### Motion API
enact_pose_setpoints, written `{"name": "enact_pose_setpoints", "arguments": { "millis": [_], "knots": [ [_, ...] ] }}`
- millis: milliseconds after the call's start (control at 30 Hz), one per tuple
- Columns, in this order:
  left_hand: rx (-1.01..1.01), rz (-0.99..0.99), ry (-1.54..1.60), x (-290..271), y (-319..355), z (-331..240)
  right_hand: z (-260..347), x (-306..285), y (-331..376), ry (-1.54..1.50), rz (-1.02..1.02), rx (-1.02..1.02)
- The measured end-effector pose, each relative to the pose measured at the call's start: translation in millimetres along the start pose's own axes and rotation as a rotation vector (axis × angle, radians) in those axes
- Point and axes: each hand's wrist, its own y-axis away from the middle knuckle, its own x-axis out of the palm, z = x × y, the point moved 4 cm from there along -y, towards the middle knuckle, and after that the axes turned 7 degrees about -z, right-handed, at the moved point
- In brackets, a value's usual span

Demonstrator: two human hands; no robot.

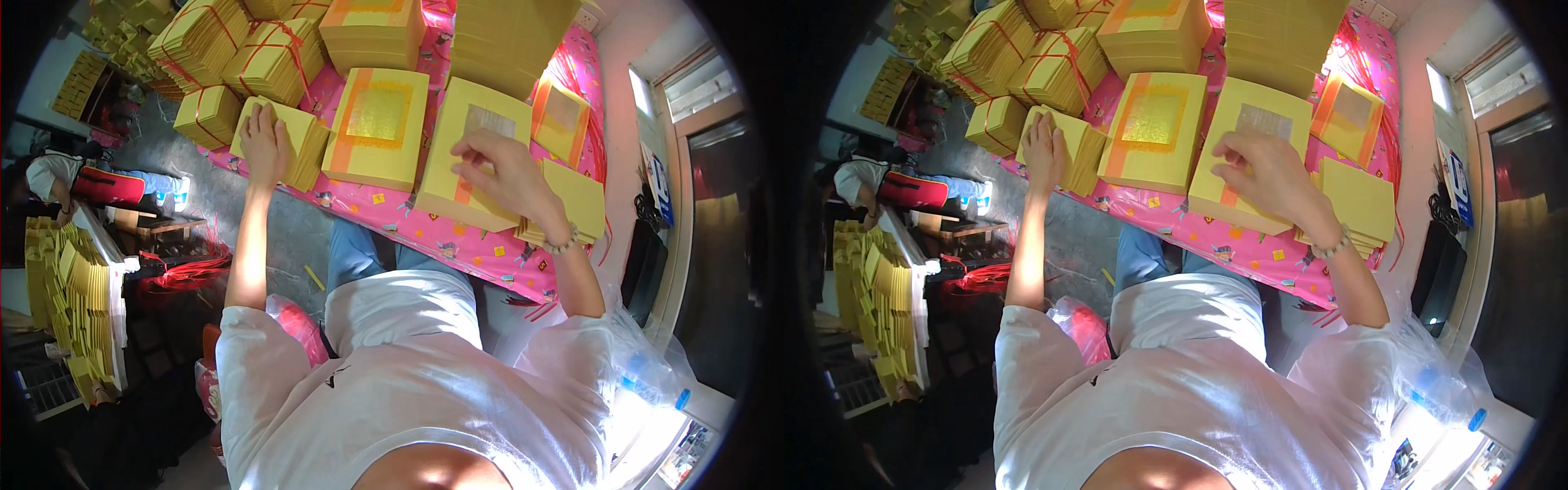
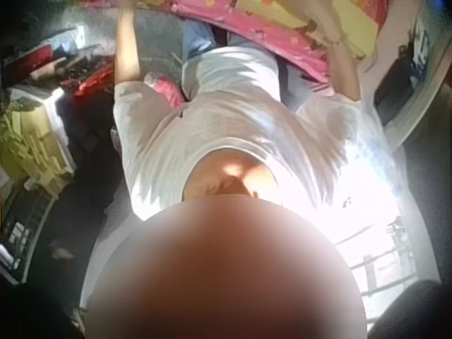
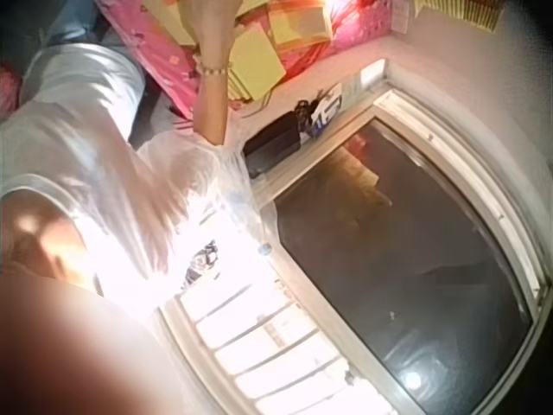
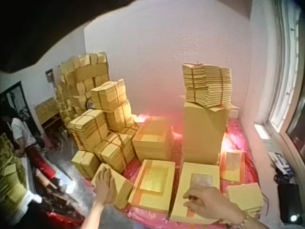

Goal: The person stacks yellow paper sheets with a central transparent window, aligning them into neat piles on a pink tablecloth. They then bundle the stacks using red string, tying them securely.

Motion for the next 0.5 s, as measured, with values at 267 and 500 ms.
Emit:
{"name": "enact_pose_setpoints", "arguments": {
  "millis": [267,500],
  "knots": [
    [0.102,-0.066,0.048,-19,7,-15,-14,-10,68,0.169,-0.025,-0.089],
    [0.156,-0.151,-0.045,-29,4,-21,-17,0,65,0.204,-0.107,-0.133]
  ]
}}
